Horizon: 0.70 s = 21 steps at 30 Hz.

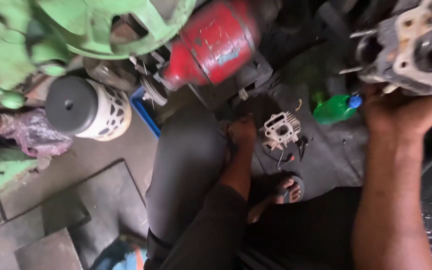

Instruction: Inspecting and handling motorcycle engine components during a repair.

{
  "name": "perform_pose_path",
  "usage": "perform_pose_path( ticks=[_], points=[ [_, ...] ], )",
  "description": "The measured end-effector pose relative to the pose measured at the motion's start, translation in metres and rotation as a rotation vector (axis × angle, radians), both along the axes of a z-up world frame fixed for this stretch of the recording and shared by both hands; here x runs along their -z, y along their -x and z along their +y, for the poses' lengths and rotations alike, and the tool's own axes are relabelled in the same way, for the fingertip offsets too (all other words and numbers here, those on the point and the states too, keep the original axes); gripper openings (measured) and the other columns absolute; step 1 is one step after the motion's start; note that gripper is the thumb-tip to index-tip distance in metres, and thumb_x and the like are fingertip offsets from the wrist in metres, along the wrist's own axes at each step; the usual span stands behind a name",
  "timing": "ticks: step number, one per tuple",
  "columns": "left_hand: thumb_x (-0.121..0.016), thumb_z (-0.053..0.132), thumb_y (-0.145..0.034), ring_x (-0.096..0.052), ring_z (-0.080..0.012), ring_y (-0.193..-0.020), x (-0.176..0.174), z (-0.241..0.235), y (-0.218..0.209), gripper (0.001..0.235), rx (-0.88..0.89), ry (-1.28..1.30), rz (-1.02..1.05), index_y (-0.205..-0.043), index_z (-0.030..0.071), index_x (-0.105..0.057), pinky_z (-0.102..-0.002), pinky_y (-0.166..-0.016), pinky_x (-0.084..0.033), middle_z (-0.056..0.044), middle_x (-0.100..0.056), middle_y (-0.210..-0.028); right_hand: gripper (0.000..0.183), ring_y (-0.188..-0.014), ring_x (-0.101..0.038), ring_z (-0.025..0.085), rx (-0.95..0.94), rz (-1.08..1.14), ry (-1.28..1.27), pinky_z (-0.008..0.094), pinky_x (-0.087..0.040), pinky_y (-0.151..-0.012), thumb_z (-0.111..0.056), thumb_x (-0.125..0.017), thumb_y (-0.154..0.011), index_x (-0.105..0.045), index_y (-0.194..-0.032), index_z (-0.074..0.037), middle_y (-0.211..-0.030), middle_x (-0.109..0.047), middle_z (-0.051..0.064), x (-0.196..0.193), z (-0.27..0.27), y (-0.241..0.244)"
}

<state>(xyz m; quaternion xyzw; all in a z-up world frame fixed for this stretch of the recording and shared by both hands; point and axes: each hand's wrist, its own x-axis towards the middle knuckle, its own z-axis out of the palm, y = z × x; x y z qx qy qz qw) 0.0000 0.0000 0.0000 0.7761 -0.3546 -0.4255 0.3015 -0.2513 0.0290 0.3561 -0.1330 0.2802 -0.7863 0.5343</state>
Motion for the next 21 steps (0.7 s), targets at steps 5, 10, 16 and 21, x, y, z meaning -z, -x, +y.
perform_pose_path(
  ticks=[5,10,16,21],
  points=[
    [-0.074,0.058,-0.088,-0.072,-0.0434,-0.093,-0.009,-0.015,-0.006,0.059,-0.025,-0.001,-0.268,-0.097,-0.001,-0.070,-0.053,-0.086,-0.056,-0.024,-0.074,-0.098,0.060,-0.117,-0.063,0.046,0.162,-0.570,-0.087,0.063,-0.057,-0.092,-0.039,-0.047,-0.101,-0.055,-0.142,0.004,-0.132,-0.062,0.027,-0.011,-0.001,-0.006],
    [-0.077,0.061,-0.072,-0.067,-0.0439,-0.106,-0.077,-0.058,0.021,0.075,-0.116,-0.081,-0.285,-0.118,0.003,-0.064,-0.058,-0.088,-0.053,-0.023,-0.071,-0.113,0.067,-0.131,-0.064,0.037,0.032,-0.196,-0.051,0.054,-0.056,-0.111,-0.041,-0.058,-0.101,-0.058,-0.155,-0.001,-0.142,-0.062,0.018,0.057,0.000,0.041],
    [-0.060,0.058,-0.087,-0.069,-0.0433,-0.109,-0.081,-0.059,0.032,0.055,-0.135,-0.289,-0.237,-0.112,0.011,-0.074,-0.057,-0.091,-0.055,-0.020,-0.073,-0.115,0.066,-0.131,-0.063,0.036,0.036,-0.217,-0.041,0.052,-0.056,-0.109,-0.040,-0.061,-0.101,-0.058,-0.155,-0.002,-0.143,-0.062,0.017,0.052,-0.004,0.037],
    [-0.073,0.046,-0.088,-0.070,-0.0340,-0.092,-0.057,-0.028,0.065,0.042,-0.027,0.108,-0.006,-0.105,0.007,-0.074,-0.046,-0.084,-0.056,-0.020,-0.074,-0.096,0.058,-0.118,-0.064,0.045,0.199,-0.581,-0.132,0.063,-0.058,-0.091,-0.036,-0.052,-0.097,-0.056,-0.140,0.003,-0.135,-0.062,0.025,-0.002,-0.013,-0.001]
  ],
)
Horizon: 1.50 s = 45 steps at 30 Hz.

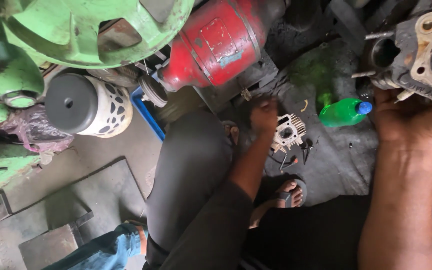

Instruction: Inspecting and handling motorcycle engine components during a repair.

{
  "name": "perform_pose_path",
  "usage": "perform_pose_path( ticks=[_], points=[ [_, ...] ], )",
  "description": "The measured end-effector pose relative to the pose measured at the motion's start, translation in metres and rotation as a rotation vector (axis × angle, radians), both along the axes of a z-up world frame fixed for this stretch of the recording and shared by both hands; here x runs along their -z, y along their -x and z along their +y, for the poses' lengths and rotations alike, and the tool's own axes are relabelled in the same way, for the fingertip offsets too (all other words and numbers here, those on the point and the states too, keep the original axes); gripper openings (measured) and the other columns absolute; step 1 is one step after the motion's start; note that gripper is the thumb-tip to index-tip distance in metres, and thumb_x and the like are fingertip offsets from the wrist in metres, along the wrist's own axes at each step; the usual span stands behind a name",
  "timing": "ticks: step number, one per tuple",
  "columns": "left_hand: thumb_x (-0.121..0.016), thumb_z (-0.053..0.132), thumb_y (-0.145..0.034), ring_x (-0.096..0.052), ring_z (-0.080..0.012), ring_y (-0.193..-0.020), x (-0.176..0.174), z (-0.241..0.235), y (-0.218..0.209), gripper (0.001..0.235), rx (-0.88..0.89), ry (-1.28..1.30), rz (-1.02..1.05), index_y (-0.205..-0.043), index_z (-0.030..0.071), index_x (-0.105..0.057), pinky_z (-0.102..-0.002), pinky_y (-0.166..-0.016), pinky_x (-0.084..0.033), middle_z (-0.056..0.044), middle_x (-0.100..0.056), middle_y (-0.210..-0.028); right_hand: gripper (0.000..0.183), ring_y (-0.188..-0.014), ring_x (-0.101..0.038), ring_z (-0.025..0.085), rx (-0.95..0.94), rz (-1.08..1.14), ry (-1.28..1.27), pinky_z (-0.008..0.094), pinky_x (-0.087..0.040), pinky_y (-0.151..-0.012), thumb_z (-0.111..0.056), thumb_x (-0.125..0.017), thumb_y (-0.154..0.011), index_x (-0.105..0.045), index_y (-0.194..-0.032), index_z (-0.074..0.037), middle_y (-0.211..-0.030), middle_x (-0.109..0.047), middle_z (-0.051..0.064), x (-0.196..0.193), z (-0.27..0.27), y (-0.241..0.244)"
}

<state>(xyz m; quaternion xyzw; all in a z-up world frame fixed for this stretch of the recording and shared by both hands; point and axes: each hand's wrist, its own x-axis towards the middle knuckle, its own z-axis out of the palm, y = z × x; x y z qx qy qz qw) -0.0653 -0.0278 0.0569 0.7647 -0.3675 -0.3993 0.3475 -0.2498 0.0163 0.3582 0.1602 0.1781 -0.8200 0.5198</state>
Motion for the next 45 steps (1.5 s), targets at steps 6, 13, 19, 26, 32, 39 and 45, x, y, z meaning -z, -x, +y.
perform_pose_path(
  ticks=[6,13,19,26,32,39,45],
  points=[
    [-0.067,0.029,-0.103,-0.060,-0.0089,-0.092,-0.115,-0.022,0.052,0.058,0.091,0.639,0.884,-0.151,0.005,-0.042,-0.024,-0.072,-0.051,-0.008,-0.063,-0.117,0.082,-0.137,-0.062,0.030,-0.230,0.565,0.197,0.047,-0.051,-0.112,-0.059,-0.060,-0.090,-0.056,-0.155,-0.009,-0.148,-0.059,0.010,0.058,0.012,0.038],
    [-0.065,0.005,-0.105,-0.060,-0.0063,-0.107,-0.319,-0.026,0.031,0.059,0.187,1.091,0.933,-0.155,0.013,-0.034,-0.019,-0.095,-0.049,0.000,-0.061,-0.119,0.092,-0.137,-0.057,0.025,-0.253,0.665,0.127,0.045,-0.052,-0.112,-0.067,-0.061,-0.083,-0.060,-0.159,-0.014,-0.160,-0.064,0.007,0.044,0.019,0.034],
    [-0.085,0.011,-0.091,-0.054,-0.0091,-0.102,-0.287,-0.041,0.026,0.070,0.559,1.105,0.672,-0.146,0.012,-0.041,-0.026,-0.092,-0.046,0.001,-0.057,-0.117,0.086,-0.139,-0.056,0.023,-0.250,0.723,0.244,0.041,-0.052,-0.112,-0.066,-0.061,-0.087,-0.055,-0.156,-0.015,-0.149,-0.056,0.003,0.016,0.016,0.016],
    [-0.100,0.031,-0.059,-0.038,-0.0246,-0.151,-0.231,-0.025,0.022,0.136,0.913,0.836,0.722,-0.165,0.015,-0.018,-0.039,-0.121,-0.041,-0.009,-0.028,-0.167,0.087,-0.136,-0.060,0.023,-0.215,0.934,0.077,0.043,-0.055,-0.108,-0.070,-0.068,-0.082,-0.056,-0.147,-0.014,-0.143,-0.061,0.003,0.012,0.007,0.009],
    [-0.107,0.017,-0.061,-0.032,-0.0225,-0.156,-0.233,-0.024,0.019,0.145,0.934,0.906,0.771,-0.168,0.019,-0.009,-0.040,-0.134,-0.030,-0.008,-0.029,-0.166,0.075,-0.127,-0.061,0.023,-0.351,0.913,0.092,0.039,-0.052,-0.109,-0.062,-0.062,-0.097,-0.056,-0.147,-0.007,-0.137,-0.062,0.007,0.017,-0.006,-0.007],
    [-0.096,-0.002,-0.070,-0.051,-0.0208,-0.140,-0.227,-0.019,0.013,0.116,0.777,0.855,0.827,-0.159,0.010,-0.021,-0.036,-0.125,-0.041,-0.012,-0.051,-0.148,0.090,-0.136,-0.060,0.024,-0.584,1.032,0.049,0.043,-0.052,-0.114,-0.080,-0.044,-0.099,-0.049,-0.151,-0.006,-0.145,-0.060,0.010,0.000,-0.015,-0.022],
    [-0.093,0.001,-0.069,-0.052,-0.0206,-0.136,-0.206,-0.013,0.024,0.116,0.665,0.734,1.077,-0.161,0.008,-0.022,-0.038,-0.119,-0.046,-0.009,-0.050,-0.145,0.102,-0.149,-0.049,0.026,-0.463,1.033,0.048,0.044,-0.041,-0.128,-0.083,-0.044,-0.092,-0.044,-0.158,-0.006,-0.159,-0.052,0.012,0.049,-0.022,-0.004]
  ],
)
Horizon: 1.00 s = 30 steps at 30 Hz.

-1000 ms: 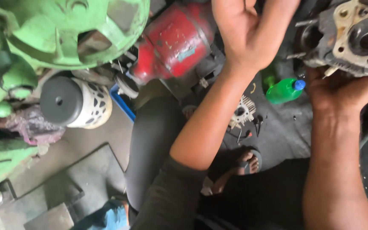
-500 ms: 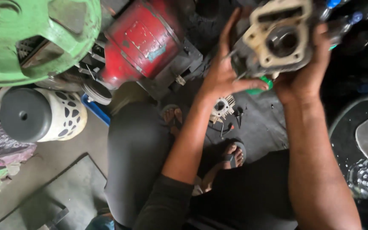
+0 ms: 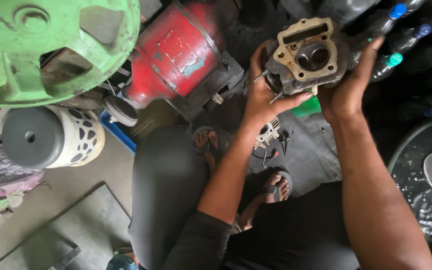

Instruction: Inspecting and handling motorcycle engine components during a repair.

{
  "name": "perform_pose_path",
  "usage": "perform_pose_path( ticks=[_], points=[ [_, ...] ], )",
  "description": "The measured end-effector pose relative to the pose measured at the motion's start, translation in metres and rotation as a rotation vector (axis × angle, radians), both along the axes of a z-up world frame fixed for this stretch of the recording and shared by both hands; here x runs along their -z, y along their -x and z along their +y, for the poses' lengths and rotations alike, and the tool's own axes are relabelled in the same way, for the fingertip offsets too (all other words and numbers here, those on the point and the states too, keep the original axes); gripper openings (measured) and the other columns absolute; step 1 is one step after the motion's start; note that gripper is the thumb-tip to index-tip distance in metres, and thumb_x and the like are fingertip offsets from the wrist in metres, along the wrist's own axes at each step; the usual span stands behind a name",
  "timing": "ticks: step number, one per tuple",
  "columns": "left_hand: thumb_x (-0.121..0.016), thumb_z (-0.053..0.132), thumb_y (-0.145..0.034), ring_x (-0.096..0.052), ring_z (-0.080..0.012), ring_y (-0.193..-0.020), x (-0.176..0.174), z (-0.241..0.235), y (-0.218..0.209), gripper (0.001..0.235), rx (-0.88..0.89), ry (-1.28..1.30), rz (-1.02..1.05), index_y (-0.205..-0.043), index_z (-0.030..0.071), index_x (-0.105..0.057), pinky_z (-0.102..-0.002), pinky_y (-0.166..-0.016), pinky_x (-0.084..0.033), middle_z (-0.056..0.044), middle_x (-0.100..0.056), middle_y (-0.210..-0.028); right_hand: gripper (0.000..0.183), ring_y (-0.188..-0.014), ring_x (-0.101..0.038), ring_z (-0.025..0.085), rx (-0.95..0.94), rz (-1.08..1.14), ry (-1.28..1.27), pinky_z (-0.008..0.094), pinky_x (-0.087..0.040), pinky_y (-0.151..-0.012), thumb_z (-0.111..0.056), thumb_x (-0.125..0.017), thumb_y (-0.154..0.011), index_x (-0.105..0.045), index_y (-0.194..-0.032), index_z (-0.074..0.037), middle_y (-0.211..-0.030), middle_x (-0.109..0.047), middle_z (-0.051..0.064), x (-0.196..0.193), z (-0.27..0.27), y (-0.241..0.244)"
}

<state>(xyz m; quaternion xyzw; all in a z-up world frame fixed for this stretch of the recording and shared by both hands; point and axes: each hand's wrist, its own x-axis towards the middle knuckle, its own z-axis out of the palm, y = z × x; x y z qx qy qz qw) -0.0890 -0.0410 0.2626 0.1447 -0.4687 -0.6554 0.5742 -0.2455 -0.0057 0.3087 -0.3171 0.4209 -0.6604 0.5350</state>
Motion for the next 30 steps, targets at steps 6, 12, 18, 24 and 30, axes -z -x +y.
perform_pose_path(
  ticks=[6,12,18,24,30],
  points=[
    [-0.091,0.003,-0.069,-0.060,-0.0227,-0.130,0.006,0.000,0.007,0.109,-0.051,-0.143,0.059,-0.157,0.000,-0.028,-0.041,-0.114,-0.051,-0.013,-0.056,-0.142,0.099,-0.148,-0.049,0.027,0.044,-0.122,0.127,0.043,-0.038,-0.131,-0.082,-0.053,-0.090,-0.048,-0.153,-0.006,-0.155,-0.053,0.009,0.011,-0.008,-0.007],
    [-0.092,0.001,-0.076,-0.063,-0.0206,-0.121,0.016,0.003,0.009,0.081,0.001,-0.192,0.093,-0.144,-0.006,-0.048,-0.037,-0.110,-0.052,-0.014,-0.063,-0.131,0.089,-0.145,-0.051,0.027,0.223,-0.319,0.141,0.044,-0.040,-0.131,-0.074,-0.057,-0.090,-0.048,-0.151,-0.010,-0.151,-0.055,0.007,0.042,-0.015,-0.017],
    [-0.092,-0.005,-0.068,-0.064,-0.0204,-0.120,0.011,0.003,0.016,0.086,-0.002,-0.173,0.095,-0.141,-0.004,-0.048,-0.039,-0.111,-0.055,-0.014,-0.063,-0.131,0.095,-0.139,-0.054,0.028,0.222,-0.329,0.009,0.044,-0.043,-0.125,-0.080,-0.056,-0.084,-0.053,-0.147,-0.009,-0.146,-0.059,0.009,0.060,-0.016,-0.008],
    [-0.091,-0.003,-0.073,-0.063,-0.0203,-0.123,0.026,0.001,0.018,0.090,0.011,-0.247,0.135,-0.147,-0.004,-0.041,-0.039,-0.113,-0.054,-0.015,-0.062,-0.135,0.099,-0.142,-0.057,0.030,0.251,-0.356,-0.005,0.046,-0.046,-0.126,-0.081,-0.055,-0.081,-0.053,-0.149,-0.009,-0.147,-0.060,0.012,0.069,-0.022,-0.004],
    [-0.091,-0.002,-0.072,-0.061,-0.0221,-0.123,0.033,0.001,0.016,0.097,-0.029,-0.229,0.129,-0.150,-0.004,-0.033,-0.040,-0.111,-0.053,-0.017,-0.057,-0.137,0.088,-0.136,-0.057,0.029,0.255,-0.386,0.066,0.045,-0.045,-0.124,-0.075,-0.059,-0.083,-0.055,-0.144,-0.012,-0.143,-0.060,0.009,0.041,-0.028,-0.017]
  ],
)
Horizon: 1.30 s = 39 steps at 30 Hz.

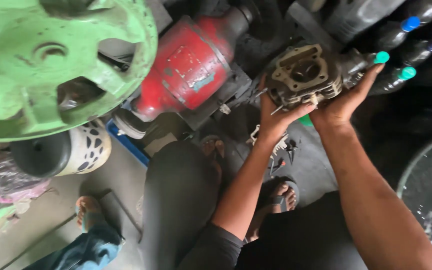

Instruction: Inspecting and handling motorcycle engine components during a repair.

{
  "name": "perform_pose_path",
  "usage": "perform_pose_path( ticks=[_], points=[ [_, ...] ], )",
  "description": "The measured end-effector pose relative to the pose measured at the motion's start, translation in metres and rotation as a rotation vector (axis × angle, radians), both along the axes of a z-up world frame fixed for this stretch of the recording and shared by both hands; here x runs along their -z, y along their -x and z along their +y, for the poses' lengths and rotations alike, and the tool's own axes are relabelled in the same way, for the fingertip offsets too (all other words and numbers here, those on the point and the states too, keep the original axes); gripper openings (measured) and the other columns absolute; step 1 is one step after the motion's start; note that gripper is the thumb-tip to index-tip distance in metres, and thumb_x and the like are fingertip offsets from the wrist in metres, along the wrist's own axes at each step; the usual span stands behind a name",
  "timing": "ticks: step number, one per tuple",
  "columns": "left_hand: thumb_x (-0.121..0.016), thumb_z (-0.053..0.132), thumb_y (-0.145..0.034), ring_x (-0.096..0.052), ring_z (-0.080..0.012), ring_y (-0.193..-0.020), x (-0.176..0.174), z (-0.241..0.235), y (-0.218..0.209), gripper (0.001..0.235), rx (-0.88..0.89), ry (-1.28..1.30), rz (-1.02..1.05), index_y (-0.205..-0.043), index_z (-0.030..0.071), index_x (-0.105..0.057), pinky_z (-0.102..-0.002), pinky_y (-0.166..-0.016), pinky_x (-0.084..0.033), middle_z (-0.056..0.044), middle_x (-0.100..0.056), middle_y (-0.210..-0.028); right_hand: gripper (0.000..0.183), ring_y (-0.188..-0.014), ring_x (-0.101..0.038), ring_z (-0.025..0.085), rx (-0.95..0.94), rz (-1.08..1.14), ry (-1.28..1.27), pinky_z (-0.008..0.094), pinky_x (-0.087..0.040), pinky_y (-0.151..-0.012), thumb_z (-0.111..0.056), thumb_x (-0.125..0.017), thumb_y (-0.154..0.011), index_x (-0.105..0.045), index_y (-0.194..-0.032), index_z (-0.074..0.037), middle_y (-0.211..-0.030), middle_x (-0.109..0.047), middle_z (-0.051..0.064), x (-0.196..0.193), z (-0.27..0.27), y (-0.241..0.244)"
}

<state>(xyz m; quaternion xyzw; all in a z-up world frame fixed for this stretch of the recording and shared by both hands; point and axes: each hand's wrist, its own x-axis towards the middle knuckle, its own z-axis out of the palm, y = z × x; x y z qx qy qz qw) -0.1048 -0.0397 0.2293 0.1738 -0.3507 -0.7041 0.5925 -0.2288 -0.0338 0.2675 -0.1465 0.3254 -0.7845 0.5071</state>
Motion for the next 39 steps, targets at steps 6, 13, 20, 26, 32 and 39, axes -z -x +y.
perform_pose_path(
  ticks=[6,13,20,26,32,39],
  points=[
    [-0.095,0.010,-0.071,-0.052,-0.0230,-0.137,-0.003,0.012,-0.005,0.125,-0.154,0.290,-0.342,-0.160,0.005,-0.009,-0.041,-0.124,-0.040,-0.016,-0.050,-0.147,0.085,-0.132,-0.059,0.029,-0.001,-0.126,0.017,0.046,-0.050,-0.123,-0.073,-0.059,-0.086,-0.056,-0.142,-0.009,-0.139,-0.062,0.011,0.029,-0.003,0.024],
    [-0.095,0.026,-0.068,-0.043,-0.0233,-0.150,-0.039,0.023,0.002,0.120,-0.210,0.404,-0.162,-0.151,0.004,-0.011,-0.045,-0.129,-0.036,-0.012,-0.033,-0.160,0.077,-0.129,-0.056,0.029,-0.014,-0.129,0.033,0.045,-0.047,-0.119,-0.072,-0.056,-0.096,-0.051,-0.140,-0.009,-0.135,-0.058,0.011,0.058,0.014,0.040],
    [-0.091,0.011,-0.074,-0.053,-0.0248,-0.133,-0.007,0.035,0.006,0.107,-0.159,0.110,-0.347,-0.157,0.004,-0.024,-0.040,-0.122,-0.040,-0.015,-0.053,-0.146,0.084,-0.135,-0.053,0.029,-0.161,-0.010,0.020,0.045,-0.044,-0.123,-0.074,-0.054,-0.095,-0.045,-0.146,-0.009,-0.143,-0.055,0.010,-0.012,0.013,0.020],
    [-0.085,0.024,-0.080,-0.065,-0.0267,-0.114,0.017,0.019,0.007,0.075,0.012,-0.526,-0.008,-0.140,0.000,-0.048,-0.047,-0.097,-0.056,-0.012,-0.064,-0.127,0.103,-0.135,-0.061,0.028,-0.358,0.133,-0.370,0.045,-0.050,-0.113,-0.086,-0.045,-0.084,-0.051,-0.147,-0.005,-0.145,-0.063,0.012,-0.042,0.002,0.013],
    [-0.079,0.038,-0.088,-0.066,-0.0257,-0.113,0.025,0.024,0.005,0.062,0.113,-0.683,0.079,-0.134,0.003,-0.057,-0.049,-0.097,-0.057,-0.011,-0.065,-0.126,0.108,-0.124,-0.065,0.024,-0.387,0.378,-0.446,0.041,-0.053,-0.107,-0.089,-0.040,-0.083,-0.056,-0.142,0.000,-0.134,-0.068,0.013,-0.034,0.002,0.010],
    [-0.079,0.037,-0.087,-0.063,-0.0223,-0.119,0.010,0.023,0.009,0.064,0.052,-0.570,-0.048,-0.138,0.005,-0.056,-0.047,-0.099,-0.055,-0.009,-0.063,-0.131,0.105,-0.120,-0.071,0.023,-0.281,0.270,-0.406,0.038,-0.058,-0.106,-0.089,-0.046,-0.082,-0.059,-0.137,-0.001,-0.132,-0.073,0.012,-0.033,0.002,0.012]
  ],
)
